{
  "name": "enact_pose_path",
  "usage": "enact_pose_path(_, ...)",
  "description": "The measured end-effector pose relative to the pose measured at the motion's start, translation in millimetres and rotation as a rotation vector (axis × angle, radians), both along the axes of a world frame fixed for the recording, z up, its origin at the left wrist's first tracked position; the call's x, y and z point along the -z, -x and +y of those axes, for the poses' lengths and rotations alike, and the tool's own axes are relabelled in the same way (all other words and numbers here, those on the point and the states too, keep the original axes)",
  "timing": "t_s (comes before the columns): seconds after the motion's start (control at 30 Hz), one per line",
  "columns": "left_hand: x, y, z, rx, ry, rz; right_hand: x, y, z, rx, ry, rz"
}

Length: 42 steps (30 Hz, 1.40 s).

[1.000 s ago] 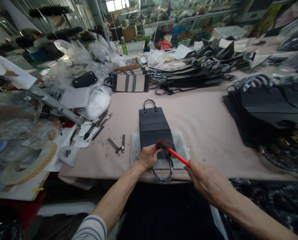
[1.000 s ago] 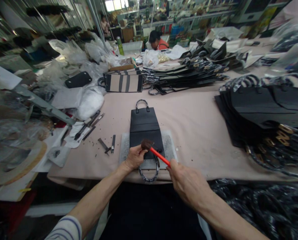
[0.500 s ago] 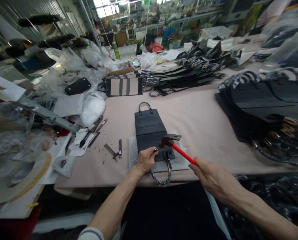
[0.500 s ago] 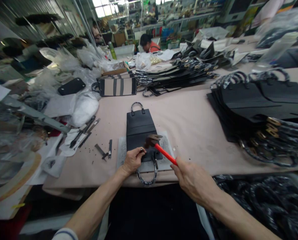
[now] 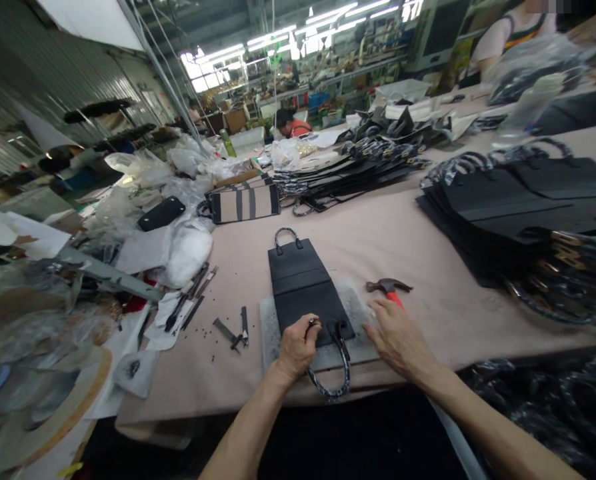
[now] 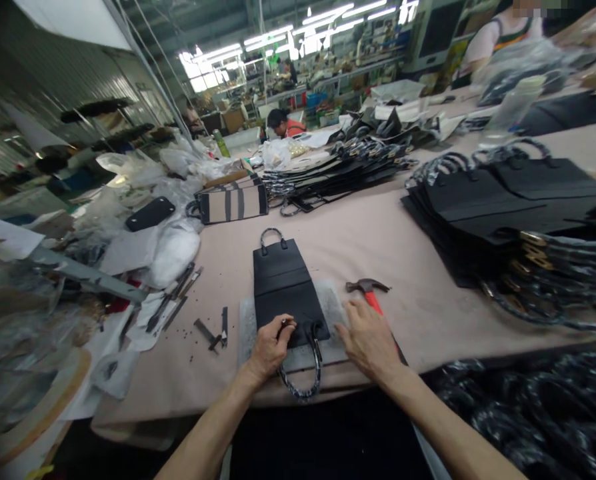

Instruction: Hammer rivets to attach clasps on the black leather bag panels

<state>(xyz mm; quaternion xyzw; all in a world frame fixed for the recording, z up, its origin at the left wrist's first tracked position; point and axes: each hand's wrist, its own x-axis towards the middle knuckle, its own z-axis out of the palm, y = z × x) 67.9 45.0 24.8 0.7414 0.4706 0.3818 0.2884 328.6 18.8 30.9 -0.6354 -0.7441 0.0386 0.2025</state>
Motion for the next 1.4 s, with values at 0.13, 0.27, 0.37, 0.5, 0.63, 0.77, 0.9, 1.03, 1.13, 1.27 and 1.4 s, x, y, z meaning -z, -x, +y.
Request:
enact_pose_path(0.13, -0.6, 0.4, 1.1, -0.007, -0.01, 0.036, -0.2, 65.1, 1.8, -0.185, 0.026, 0.086)
enact_pose_path(0.27, 1.4, 2.2, 3.0, 0.05, -0.032, 0.113, 13.6, 84.9, -1.8, -0.173, 0.065, 0.125)
enact_pose_path(0.37, 4.6, 0.0, 7.9, 0.099, 0.012, 0.107, 19.4, 80.3, -2.6, -0.182, 0.086, 0.14)
enact_pose_path(0.5, 4.0, -4.5, 19.4, -0.337, 0.271, -0.33, 19.6, 77.9, -1.6, -0.177, 0.097, 0.14)
enact_pose_path(0.63, -10.2, 7.3, 29.6, -0.414, 0.357, -0.471, 18.4, 80.0, -0.3, -0.166, 0.099, 0.132)
enact_pose_path(0.77, -23.3, 45.6, 42.7, -0.596, 0.27, -0.237, 17.1, 79.2, -2.9, -0.182, 0.098, 0.142)
enact_pose_path(0.9, -19.8, 89.6, 53.8, -0.736, 0.211, 0.255, 9.9, 78.8, -17.0, -0.092, 0.056, 0.169)
enact_pose_path(1.03, -10.7, 105.4, 53.3, -0.709, 0.302, 0.478, -4.1, 76.7, -32.8, 0.056, 0.134, 0.093)
enact_pose_path(1.13, -9.5, 96.9, 50.2, -0.659, 0.269, 0.512, -8.6, 69.7, -41.6, 0.139, 0.237, 0.101)
enact_pose_path(1.27, -16.2, 72.3, 40.4, -0.574, 0.116, 0.46, -11.1, 52.3, -62.2, 0.13, 0.175, 0.329)
enact_pose_path(1.4, -12.9, 47.6, 17.9, -0.519, 0.083, 0.286, -21.6, 36.8, -85.4, 0.13, 0.118, 0.58)
